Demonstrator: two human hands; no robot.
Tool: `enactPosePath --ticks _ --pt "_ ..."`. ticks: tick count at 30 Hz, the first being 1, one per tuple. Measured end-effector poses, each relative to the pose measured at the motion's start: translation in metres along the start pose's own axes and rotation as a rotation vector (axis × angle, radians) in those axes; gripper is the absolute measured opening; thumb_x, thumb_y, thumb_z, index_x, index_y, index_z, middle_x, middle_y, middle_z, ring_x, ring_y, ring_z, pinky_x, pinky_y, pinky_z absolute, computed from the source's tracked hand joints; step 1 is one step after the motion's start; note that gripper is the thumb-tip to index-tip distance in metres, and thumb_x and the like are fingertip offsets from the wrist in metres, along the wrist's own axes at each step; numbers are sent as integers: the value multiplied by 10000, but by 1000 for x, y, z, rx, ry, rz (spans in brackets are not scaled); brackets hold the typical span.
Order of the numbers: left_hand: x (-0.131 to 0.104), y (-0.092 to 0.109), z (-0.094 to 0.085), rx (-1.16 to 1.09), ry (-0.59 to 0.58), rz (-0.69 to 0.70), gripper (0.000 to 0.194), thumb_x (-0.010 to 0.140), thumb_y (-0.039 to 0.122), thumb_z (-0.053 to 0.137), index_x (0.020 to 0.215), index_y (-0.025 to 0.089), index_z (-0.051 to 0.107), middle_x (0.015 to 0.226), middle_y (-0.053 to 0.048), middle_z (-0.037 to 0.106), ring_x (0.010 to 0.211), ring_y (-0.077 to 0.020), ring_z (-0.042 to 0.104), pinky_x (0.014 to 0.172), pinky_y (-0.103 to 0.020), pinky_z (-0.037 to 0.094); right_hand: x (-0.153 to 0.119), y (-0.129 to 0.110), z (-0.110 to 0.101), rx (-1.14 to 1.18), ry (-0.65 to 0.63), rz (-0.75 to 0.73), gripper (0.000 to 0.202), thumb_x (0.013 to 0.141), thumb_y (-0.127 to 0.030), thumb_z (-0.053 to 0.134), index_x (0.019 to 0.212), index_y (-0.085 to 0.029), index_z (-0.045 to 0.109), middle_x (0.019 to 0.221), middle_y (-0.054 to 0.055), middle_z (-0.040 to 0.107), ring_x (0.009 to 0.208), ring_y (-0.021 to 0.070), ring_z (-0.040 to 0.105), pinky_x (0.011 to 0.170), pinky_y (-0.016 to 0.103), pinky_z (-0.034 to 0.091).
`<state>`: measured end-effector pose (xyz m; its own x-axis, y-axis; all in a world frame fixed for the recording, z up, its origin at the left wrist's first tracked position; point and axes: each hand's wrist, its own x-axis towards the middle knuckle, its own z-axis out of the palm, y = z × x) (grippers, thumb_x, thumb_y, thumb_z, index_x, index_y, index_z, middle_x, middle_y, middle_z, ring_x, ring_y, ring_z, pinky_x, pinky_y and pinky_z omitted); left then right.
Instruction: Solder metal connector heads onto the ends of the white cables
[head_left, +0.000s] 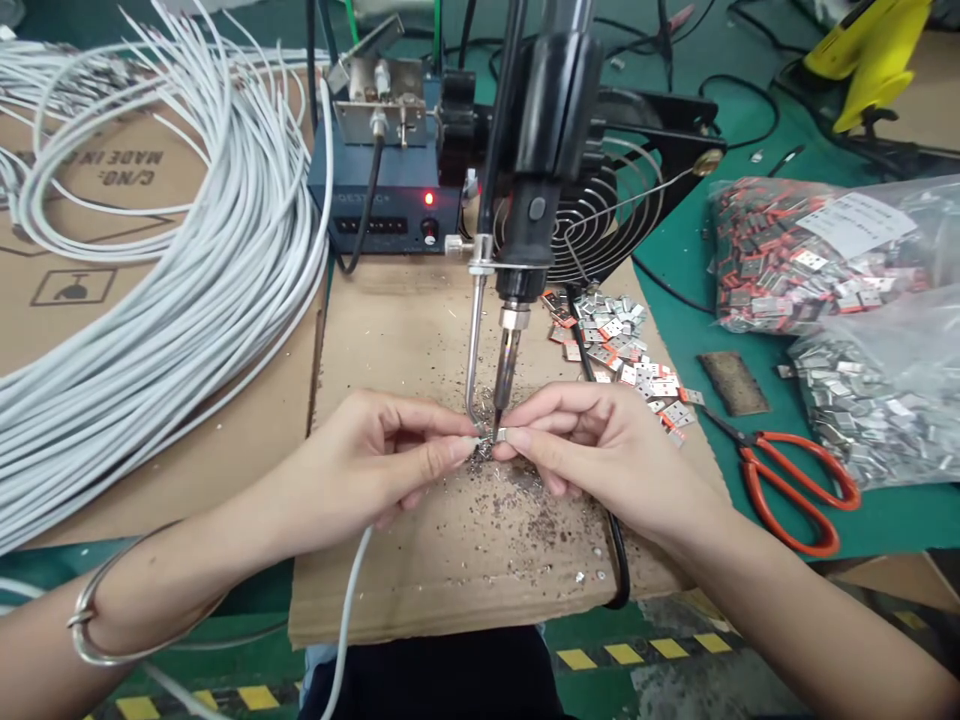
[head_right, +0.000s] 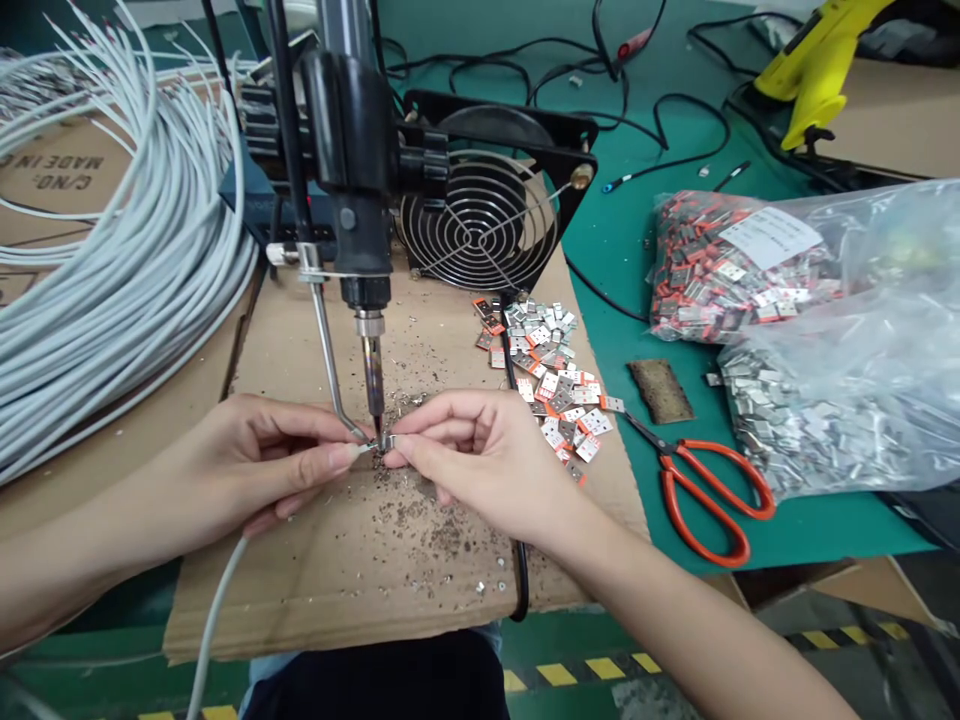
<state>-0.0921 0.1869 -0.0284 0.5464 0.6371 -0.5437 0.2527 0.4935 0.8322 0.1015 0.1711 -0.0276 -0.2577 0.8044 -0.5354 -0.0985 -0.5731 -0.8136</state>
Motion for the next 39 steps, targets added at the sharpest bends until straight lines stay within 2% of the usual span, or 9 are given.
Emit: enactPosePath --ticks 4,11,19,25,31,35,39 --pt "0 0 0 4 -15 20 238 813 322 604 729 107 664 419 71 419 320 -19 353 311 -96 291 -2 -1 0 -3 8 5 72 690 -145 708 683 -96 655 627 27 697 336 -12 464 329 57 364" --pt "0 2 1 30 1 -14 248 807 336 613 730 104 659 421 64 433 326 -24 365 314 -102 295 -2 -2 0 -29 1 6 197 577 -171 799 690 -104 653 644 32 701 350 -5 456 338 84 365" --pt "1 2 1 55 20 -9 234 813 306 603 706 105 652 417 70 426 319 -22 358 315 -104 288 -1 2 1 -17 3 -2 148 589 -89 760 690 -112 655 648 18 697 395 3 490 373 85 403" --pt "0 2 2 85 21 39 205 815 279 597 762 100 681 410 73 426 323 -26 350 312 -110 288 0 2 1 -83 7 -24 168 573 -140 784 693 -104 671 602 19 671 400 10 486 378 102 405" --pt "-2 5 3 92 11 60 203 815 259 589 700 110 667 401 74 427 316 -27 344 295 -124 248 0 0 0 -108 23 -1 194 543 -161 807 684 -115 681 600 17 674 394 10 465 362 109 374" --pt "0 4 5 110 47 80 188 802 245 579 693 119 664 366 81 427 278 -27 327 263 -138 205 -1 0 0 -131 21 -16 190 569 -196 801 695 -112 686 618 29 684 380 1 442 346 109 338" --pt "1 1 5 117 88 73 186 780 267 598 674 128 662 327 86 413 259 -28 308 253 -144 182 -2 -2 0 -89 38 5 196 527 -172 817 662 -115 686 593 27 681 368 -2 423 339 107 316"
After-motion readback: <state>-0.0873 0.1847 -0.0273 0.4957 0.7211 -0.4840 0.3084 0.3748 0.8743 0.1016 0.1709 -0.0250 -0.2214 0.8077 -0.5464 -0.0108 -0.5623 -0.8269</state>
